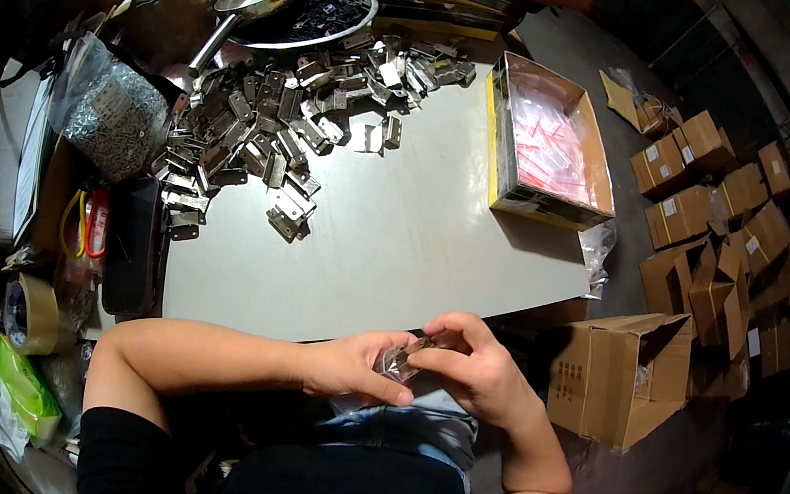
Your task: The person picks up small rectangular metal parts from a pile on a table and places them into small plastic bags. The person then places the filled bags into a cardboard box.
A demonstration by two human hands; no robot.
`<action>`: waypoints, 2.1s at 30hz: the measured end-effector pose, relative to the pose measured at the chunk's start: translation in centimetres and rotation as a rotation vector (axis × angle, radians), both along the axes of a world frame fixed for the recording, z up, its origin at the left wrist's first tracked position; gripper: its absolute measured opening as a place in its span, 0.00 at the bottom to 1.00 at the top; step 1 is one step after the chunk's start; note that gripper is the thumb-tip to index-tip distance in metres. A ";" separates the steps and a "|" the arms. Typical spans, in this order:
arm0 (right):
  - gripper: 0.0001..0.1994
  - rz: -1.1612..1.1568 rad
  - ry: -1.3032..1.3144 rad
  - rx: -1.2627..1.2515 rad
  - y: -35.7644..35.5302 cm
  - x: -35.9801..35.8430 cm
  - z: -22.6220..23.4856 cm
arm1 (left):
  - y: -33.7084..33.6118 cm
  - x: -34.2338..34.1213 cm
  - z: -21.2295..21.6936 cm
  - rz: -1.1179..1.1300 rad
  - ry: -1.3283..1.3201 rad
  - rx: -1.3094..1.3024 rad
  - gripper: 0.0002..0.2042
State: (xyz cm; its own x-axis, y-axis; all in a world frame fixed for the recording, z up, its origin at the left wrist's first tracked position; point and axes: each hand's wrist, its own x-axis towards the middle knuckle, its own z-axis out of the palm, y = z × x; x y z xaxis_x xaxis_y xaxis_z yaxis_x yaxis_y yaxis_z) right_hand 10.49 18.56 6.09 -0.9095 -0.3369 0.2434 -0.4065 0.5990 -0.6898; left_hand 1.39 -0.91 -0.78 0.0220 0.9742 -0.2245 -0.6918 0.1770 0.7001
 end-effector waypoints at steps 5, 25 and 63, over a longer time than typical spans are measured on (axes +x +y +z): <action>0.13 0.033 -0.092 -0.038 -1.1 0.0 1.6 | 0.4 0.5 -0.8 0.057 0.099 0.130 0.23; 0.10 -0.463 0.047 -0.239 -3.1 1.5 -1.4 | -0.1 0.3 0.6 0.290 0.704 0.113 0.34; 0.07 -0.208 -0.102 -0.060 0.1 -6.4 1.7 | 0.6 -2.8 0.5 0.827 0.708 0.114 0.11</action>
